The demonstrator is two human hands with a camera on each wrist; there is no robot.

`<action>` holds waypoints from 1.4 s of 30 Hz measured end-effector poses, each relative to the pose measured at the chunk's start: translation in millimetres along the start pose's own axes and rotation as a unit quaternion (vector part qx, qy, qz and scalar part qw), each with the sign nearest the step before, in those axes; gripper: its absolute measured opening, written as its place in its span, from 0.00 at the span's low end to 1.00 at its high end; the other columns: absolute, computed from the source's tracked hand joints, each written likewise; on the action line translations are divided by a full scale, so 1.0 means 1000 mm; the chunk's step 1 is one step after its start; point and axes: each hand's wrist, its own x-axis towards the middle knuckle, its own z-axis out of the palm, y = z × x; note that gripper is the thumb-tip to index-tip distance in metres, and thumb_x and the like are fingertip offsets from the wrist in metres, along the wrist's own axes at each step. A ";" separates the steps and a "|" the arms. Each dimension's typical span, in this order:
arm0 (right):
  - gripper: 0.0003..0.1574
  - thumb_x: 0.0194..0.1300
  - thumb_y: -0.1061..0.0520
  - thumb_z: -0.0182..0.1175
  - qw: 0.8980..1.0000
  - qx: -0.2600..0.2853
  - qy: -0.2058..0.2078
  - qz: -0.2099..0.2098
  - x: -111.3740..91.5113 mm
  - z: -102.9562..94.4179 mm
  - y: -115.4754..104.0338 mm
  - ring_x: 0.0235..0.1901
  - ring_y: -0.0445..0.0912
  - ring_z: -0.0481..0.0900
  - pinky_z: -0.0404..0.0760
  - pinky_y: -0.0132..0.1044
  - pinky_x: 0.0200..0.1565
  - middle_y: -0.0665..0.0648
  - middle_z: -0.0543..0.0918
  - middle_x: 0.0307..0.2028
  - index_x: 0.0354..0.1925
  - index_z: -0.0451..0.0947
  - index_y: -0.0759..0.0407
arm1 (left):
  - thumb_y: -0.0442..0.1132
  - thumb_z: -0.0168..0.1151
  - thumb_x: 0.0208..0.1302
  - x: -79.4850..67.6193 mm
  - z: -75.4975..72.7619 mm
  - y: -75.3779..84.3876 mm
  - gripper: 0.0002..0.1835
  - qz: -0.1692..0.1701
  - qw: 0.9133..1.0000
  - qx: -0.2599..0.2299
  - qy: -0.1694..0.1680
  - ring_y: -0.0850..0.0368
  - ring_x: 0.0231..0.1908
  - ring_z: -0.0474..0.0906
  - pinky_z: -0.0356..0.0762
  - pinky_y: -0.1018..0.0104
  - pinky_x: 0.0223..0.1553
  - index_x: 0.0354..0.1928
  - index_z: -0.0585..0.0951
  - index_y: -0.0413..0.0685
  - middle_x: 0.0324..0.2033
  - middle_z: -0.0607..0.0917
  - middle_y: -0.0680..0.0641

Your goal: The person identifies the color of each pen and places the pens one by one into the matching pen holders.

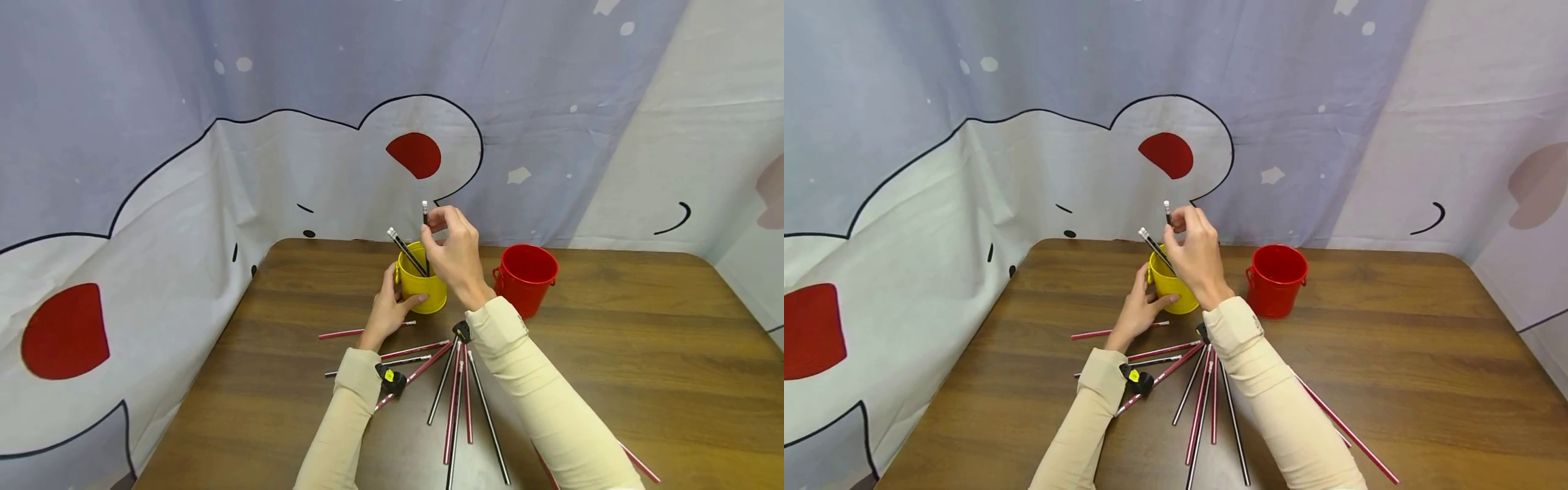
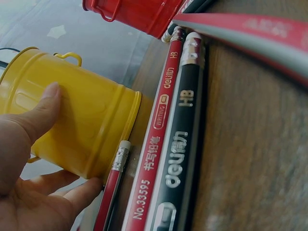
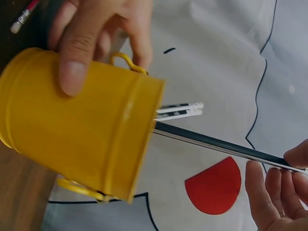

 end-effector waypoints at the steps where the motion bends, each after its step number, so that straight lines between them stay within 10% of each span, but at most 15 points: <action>1: 0.08 0.58 0.64 0.59 1.000 0.001 -0.003 0.000 -0.002 0.001 0.002 0.33 0.47 0.77 0.82 0.40 0.30 0.59 0.77 0.33 0.37 0.73 0.66 | 0.52 0.64 0.53 0.000 0.000 0.000 0.44 0.002 1.000 0.000 0.000 0.50 0.62 0.64 0.65 0.56 0.60 0.68 0.50 0.64 0.64 0.64 0.45; 42: 0.05 0.57 0.66 0.58 0.997 0.046 -0.028 0.048 -0.073 0.014 0.039 0.34 0.45 0.79 0.82 0.39 0.32 0.55 0.79 0.32 0.36 0.75 0.65 | 0.47 0.66 0.53 0.001 0.001 -0.001 0.45 0.012 1.000 -0.006 0.003 0.48 0.61 0.65 0.70 0.58 0.56 0.68 0.51 0.62 0.64 0.63 0.42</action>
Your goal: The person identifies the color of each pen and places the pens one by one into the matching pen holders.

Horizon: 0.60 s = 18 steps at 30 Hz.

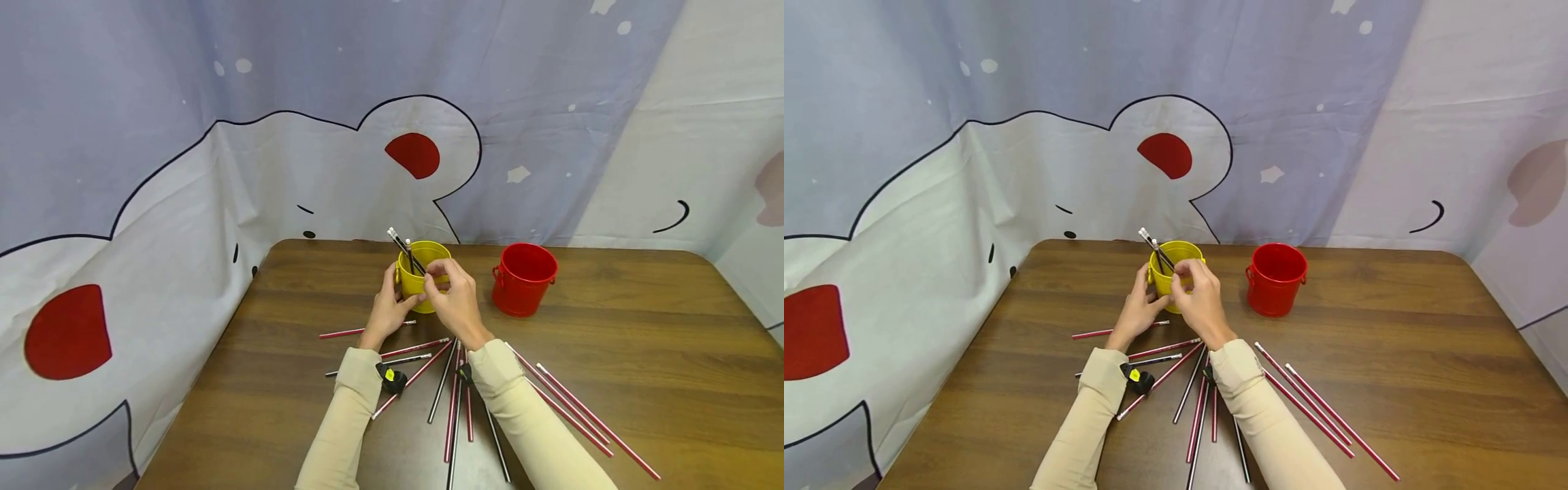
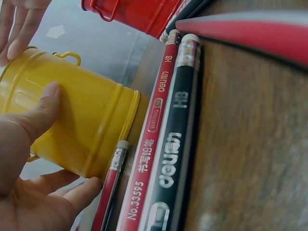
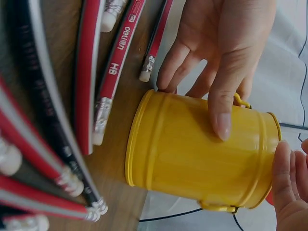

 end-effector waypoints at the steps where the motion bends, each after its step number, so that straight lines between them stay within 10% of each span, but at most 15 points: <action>1: 0.05 0.57 0.66 0.58 1.000 0.003 0.003 -0.001 -0.002 -0.002 0.001 0.34 0.45 0.79 0.82 0.39 0.32 0.55 0.79 0.32 0.36 0.75 0.65 | 0.48 0.66 0.53 0.000 0.001 -0.001 0.45 0.002 1.000 -0.001 0.002 0.49 0.61 0.64 0.69 0.58 0.57 0.68 0.51 0.61 0.64 0.63 0.42; 12: 0.06 0.55 0.68 0.61 0.998 0.023 0.035 0.042 -0.019 -0.021 0.015 0.29 0.51 0.80 0.82 0.48 0.33 0.61 0.81 0.31 0.35 0.77 0.66 | 0.47 0.68 0.52 -0.001 0.002 -0.003 0.45 0.018 1.000 -0.007 0.008 0.49 0.60 0.66 0.68 0.56 0.58 0.68 0.52 0.60 0.63 0.65 0.43; 18: 0.05 0.55 0.67 0.60 0.995 -0.003 0.000 0.097 -0.027 -0.033 0.016 0.27 0.48 0.78 0.80 0.34 0.31 0.58 0.81 0.28 0.33 0.77 0.64 | 0.47 0.67 0.52 -0.002 0.002 -0.002 0.45 0.017 1.000 -0.006 0.006 0.48 0.60 0.66 0.67 0.55 0.58 0.68 0.51 0.60 0.63 0.65 0.43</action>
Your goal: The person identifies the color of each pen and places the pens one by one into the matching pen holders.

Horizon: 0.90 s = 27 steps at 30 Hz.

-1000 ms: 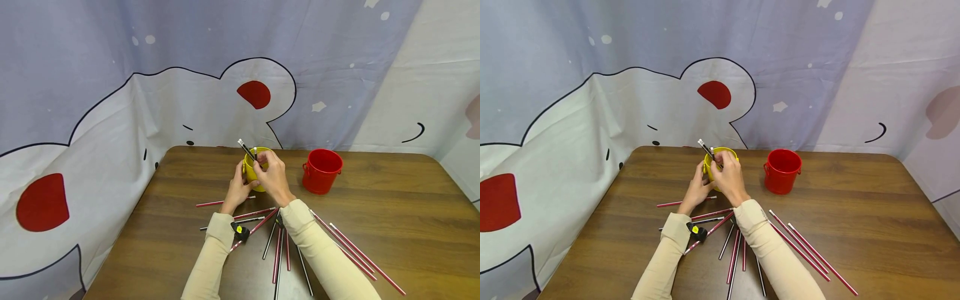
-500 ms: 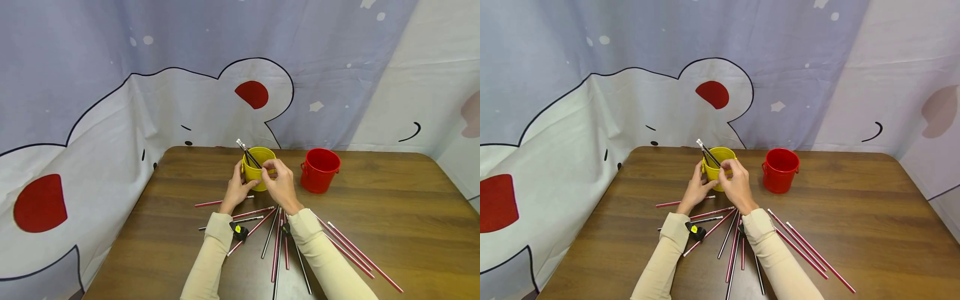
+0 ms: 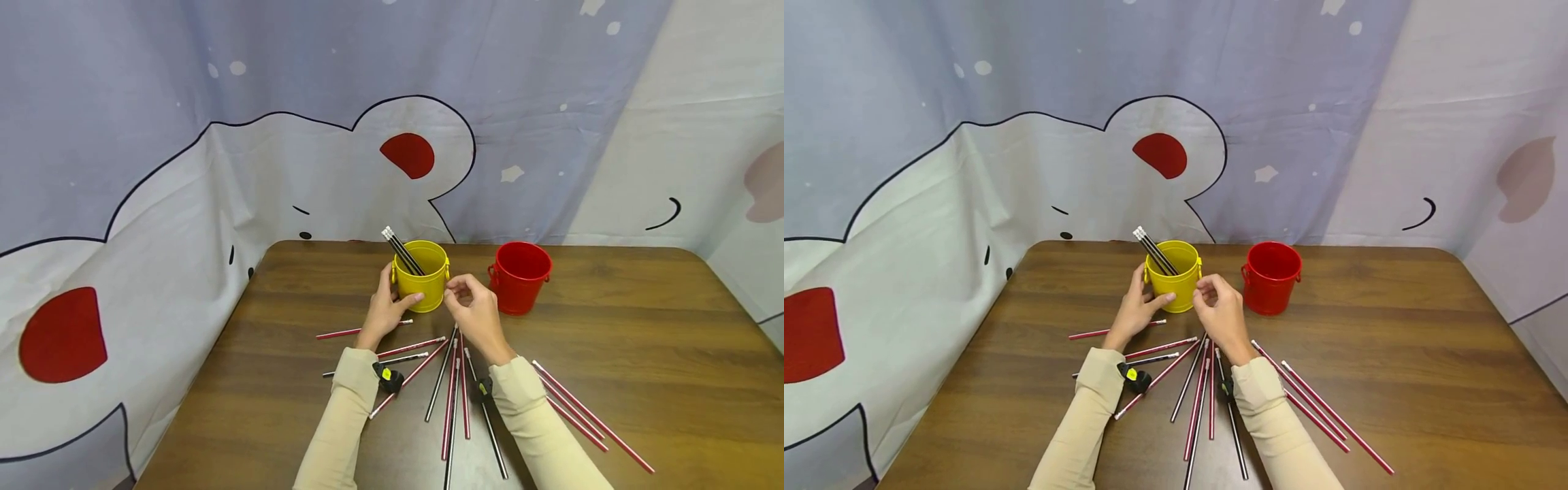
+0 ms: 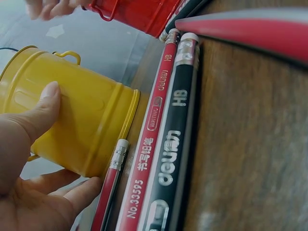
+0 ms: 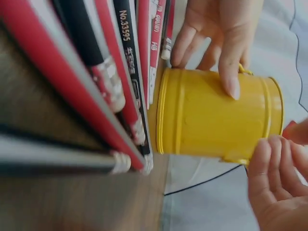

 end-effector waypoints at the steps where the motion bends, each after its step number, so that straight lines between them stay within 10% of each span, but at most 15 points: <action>1: 0.04 0.54 0.67 0.60 1.000 -0.016 -0.012 0.011 -0.001 -0.003 0.000 0.26 0.48 0.78 0.80 0.33 0.31 0.58 0.81 0.27 0.32 0.77 0.64 | 0.47 0.67 0.52 0.000 0.000 0.000 0.45 0.001 1.000 0.000 -0.001 0.47 0.60 0.66 0.67 0.55 0.58 0.68 0.51 0.60 0.63 0.65 0.43; 13: 0.03 0.50 0.66 0.59 0.969 -0.149 -0.147 0.128 -0.018 -0.032 -0.001 0.22 0.45 0.73 0.74 0.34 0.27 0.55 0.79 0.22 0.28 0.77 0.61 | 0.48 0.66 0.54 -0.002 0.000 0.001 0.44 0.002 1.000 0.015 -0.002 0.42 0.58 0.69 0.69 0.53 0.57 0.68 0.51 0.61 0.63 0.65 0.40; 27: 0.04 0.50 0.62 0.62 0.907 -0.238 -0.289 0.192 -0.021 -0.043 -0.012 0.20 0.46 0.70 0.70 0.36 0.22 0.53 0.74 0.18 0.23 0.76 0.61 | 0.42 0.66 0.55 -0.005 -0.004 0.017 0.44 -0.011 1.000 -0.007 -0.013 0.44 0.61 0.64 0.64 0.52 0.59 0.69 0.51 0.52 0.65 0.62 0.40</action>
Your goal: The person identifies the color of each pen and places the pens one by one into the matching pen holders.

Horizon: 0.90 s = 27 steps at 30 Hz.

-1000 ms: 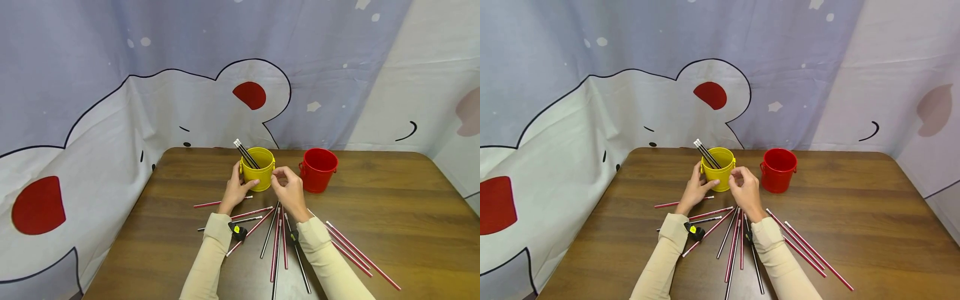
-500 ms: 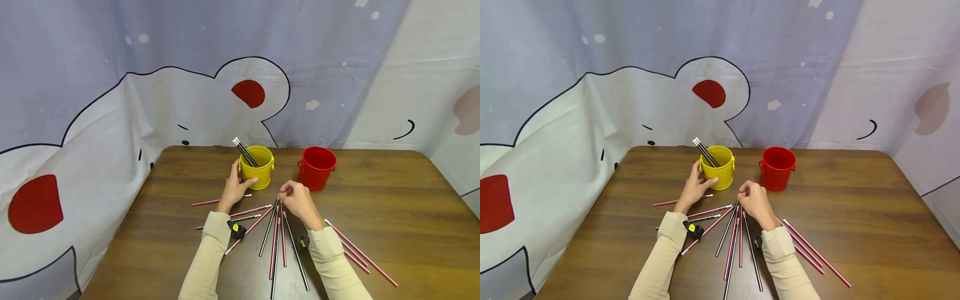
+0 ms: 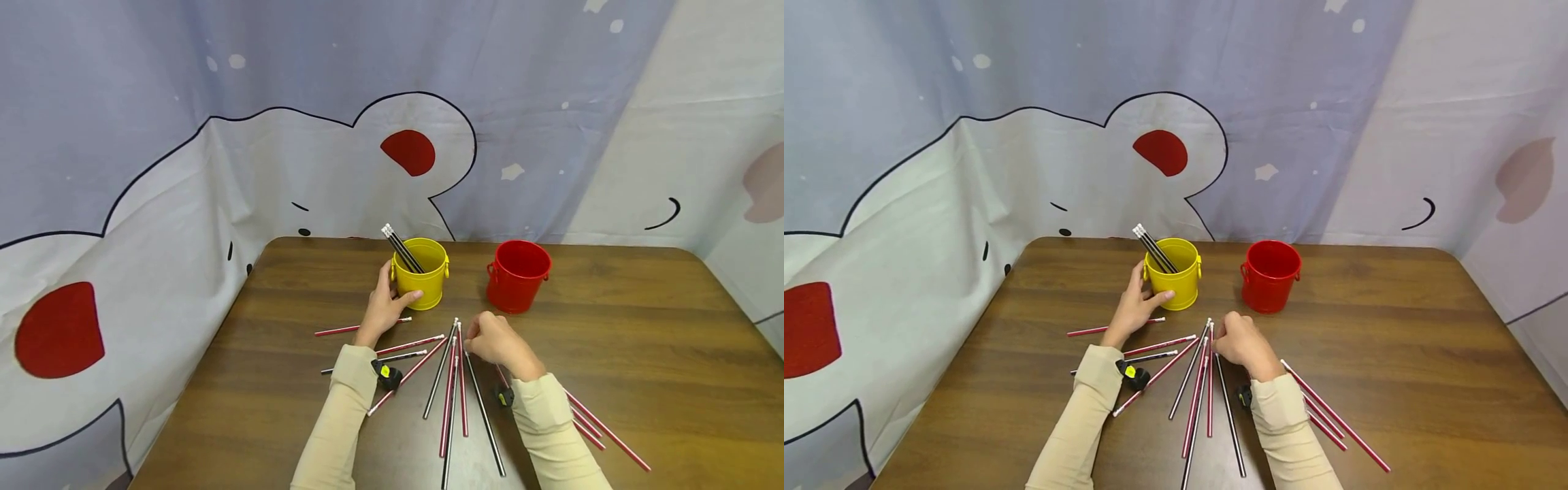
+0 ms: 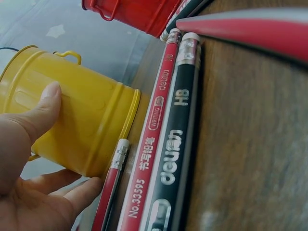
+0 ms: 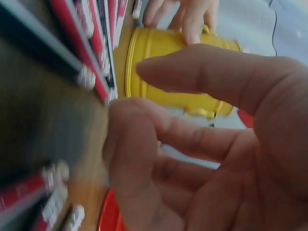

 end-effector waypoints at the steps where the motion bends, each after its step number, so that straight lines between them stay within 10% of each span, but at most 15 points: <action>1: 0.05 0.49 0.61 0.62 1.000 -0.009 -0.001 0.009 -0.001 0.002 -0.003 0.20 0.46 0.70 0.69 0.36 0.22 0.54 0.74 0.18 0.22 0.75 0.60 | 0.42 0.66 0.55 0.000 0.000 0.000 0.44 0.002 1.000 0.006 0.002 0.45 0.61 0.64 0.65 0.53 0.59 0.68 0.51 0.52 0.65 0.63 0.40; 27: 0.08 0.41 0.61 0.64 0.993 -0.070 -0.046 0.088 -0.012 0.014 -0.017 0.19 0.49 0.70 0.66 0.38 0.19 0.56 0.72 0.17 0.16 0.73 0.60 | 0.49 0.66 0.54 0.003 0.004 -0.013 0.45 0.002 1.000 0.023 0.014 0.44 0.59 0.68 0.68 0.55 0.58 0.69 0.51 0.60 0.64 0.64 0.40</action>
